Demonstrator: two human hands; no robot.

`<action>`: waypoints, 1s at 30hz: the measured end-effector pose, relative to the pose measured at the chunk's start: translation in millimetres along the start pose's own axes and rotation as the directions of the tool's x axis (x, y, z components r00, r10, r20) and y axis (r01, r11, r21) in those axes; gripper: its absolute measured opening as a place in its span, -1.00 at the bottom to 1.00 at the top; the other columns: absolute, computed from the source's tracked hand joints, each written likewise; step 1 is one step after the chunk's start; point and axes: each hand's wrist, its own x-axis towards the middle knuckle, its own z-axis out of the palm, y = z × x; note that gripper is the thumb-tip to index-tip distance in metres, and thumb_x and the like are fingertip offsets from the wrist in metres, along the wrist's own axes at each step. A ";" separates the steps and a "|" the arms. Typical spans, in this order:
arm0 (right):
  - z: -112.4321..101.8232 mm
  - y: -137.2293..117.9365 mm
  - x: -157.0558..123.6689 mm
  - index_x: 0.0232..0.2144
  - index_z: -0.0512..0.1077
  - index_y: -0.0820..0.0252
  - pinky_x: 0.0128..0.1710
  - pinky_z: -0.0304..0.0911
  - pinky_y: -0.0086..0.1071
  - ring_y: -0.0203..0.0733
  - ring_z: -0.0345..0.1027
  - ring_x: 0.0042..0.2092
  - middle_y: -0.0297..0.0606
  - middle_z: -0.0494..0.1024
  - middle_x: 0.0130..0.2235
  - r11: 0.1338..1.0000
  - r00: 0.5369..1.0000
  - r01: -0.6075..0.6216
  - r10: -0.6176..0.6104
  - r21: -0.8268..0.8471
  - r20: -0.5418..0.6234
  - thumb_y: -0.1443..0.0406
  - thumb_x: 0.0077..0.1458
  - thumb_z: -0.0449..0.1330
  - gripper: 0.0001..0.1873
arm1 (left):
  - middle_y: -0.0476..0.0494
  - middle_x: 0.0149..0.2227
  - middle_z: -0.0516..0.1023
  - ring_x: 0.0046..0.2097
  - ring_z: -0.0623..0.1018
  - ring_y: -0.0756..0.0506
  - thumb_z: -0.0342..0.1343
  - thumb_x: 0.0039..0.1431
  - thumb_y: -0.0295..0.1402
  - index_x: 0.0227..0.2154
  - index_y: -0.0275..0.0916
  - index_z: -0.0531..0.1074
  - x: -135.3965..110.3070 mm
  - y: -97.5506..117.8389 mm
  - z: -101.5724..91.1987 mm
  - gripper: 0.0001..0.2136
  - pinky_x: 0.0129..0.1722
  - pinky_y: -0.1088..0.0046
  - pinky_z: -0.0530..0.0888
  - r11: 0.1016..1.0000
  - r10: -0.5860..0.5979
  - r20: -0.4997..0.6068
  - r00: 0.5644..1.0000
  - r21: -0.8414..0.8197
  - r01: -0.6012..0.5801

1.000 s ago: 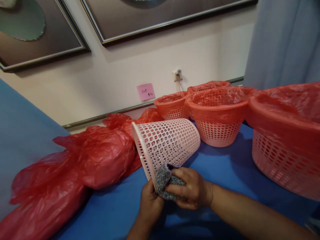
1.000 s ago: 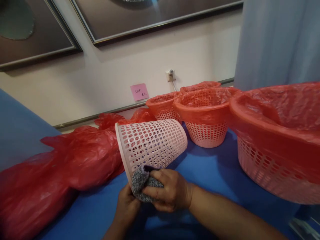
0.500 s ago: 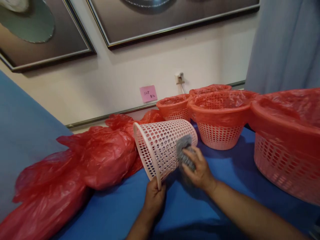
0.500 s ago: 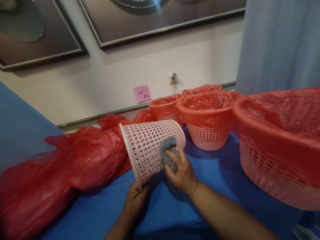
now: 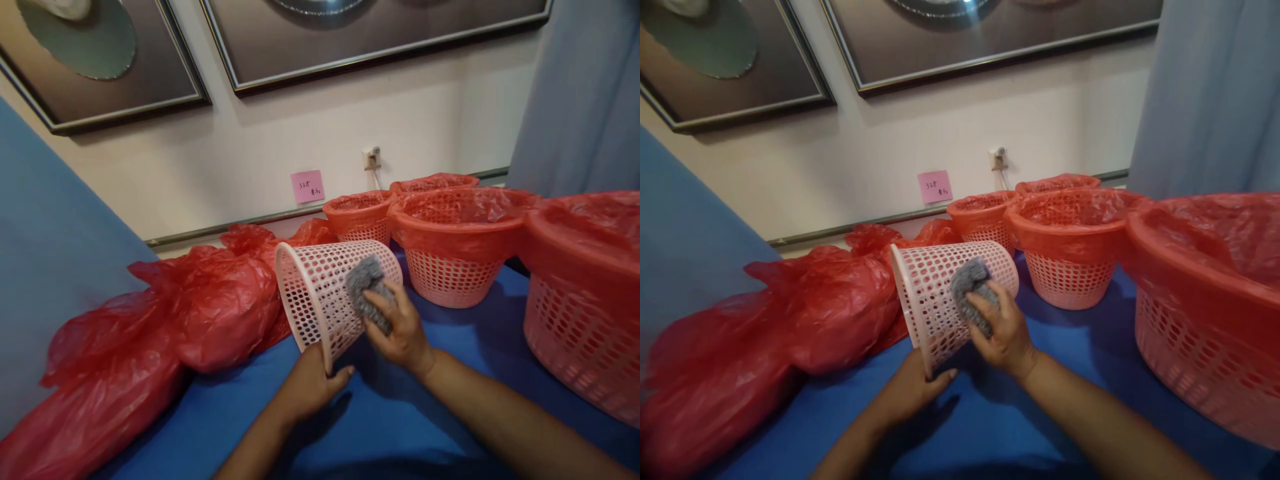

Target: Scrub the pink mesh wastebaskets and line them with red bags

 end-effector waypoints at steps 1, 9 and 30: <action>3.6 -7.1 -2.3 0.20 0.32 0.08 0.12 0.39 -0.01 0.09 0.30 0.18 -0.01 0.22 0.23 0.996 0.994 0.083 -0.086 0.044 0.064 0.33 0.13 0.22 -0.43 | -0.21 -0.07 0.66 0.04 0.57 -0.30 0.36 0.02 -0.25 -0.03 -0.20 0.60 3.4 9.3 -3.2 -0.59 0.17 0.09 0.43 0.996 -0.002 -0.012 1.000 -0.087 0.001; 24.9 -19.0 -27.3 0.18 0.35 0.13 0.06 0.43 -0.09 0.04 0.33 0.15 -0.01 0.25 0.22 0.980 0.971 0.169 -0.184 0.108 0.153 0.34 0.12 0.18 -0.46 | -0.34 0.05 0.60 0.06 0.57 -0.34 0.26 0.15 0.00 0.08 -0.30 0.52 16.9 0.3 -13.7 -0.44 0.06 0.16 0.51 0.925 -0.102 -0.139 0.985 -0.378 0.042; 10.1 -1.7 -26.5 0.20 0.33 0.07 0.15 0.36 -0.02 0.05 0.28 0.22 -0.04 0.27 0.22 0.996 0.995 -0.082 0.080 0.025 0.060 0.31 0.19 0.18 -0.48 | -0.30 0.13 0.56 0.19 0.50 -0.34 0.00 0.36 -0.13 0.16 -0.25 0.47 2.8 -35.7 -1.9 -0.56 0.26 0.08 0.35 0.949 0.312 -0.002 0.950 0.039 -0.311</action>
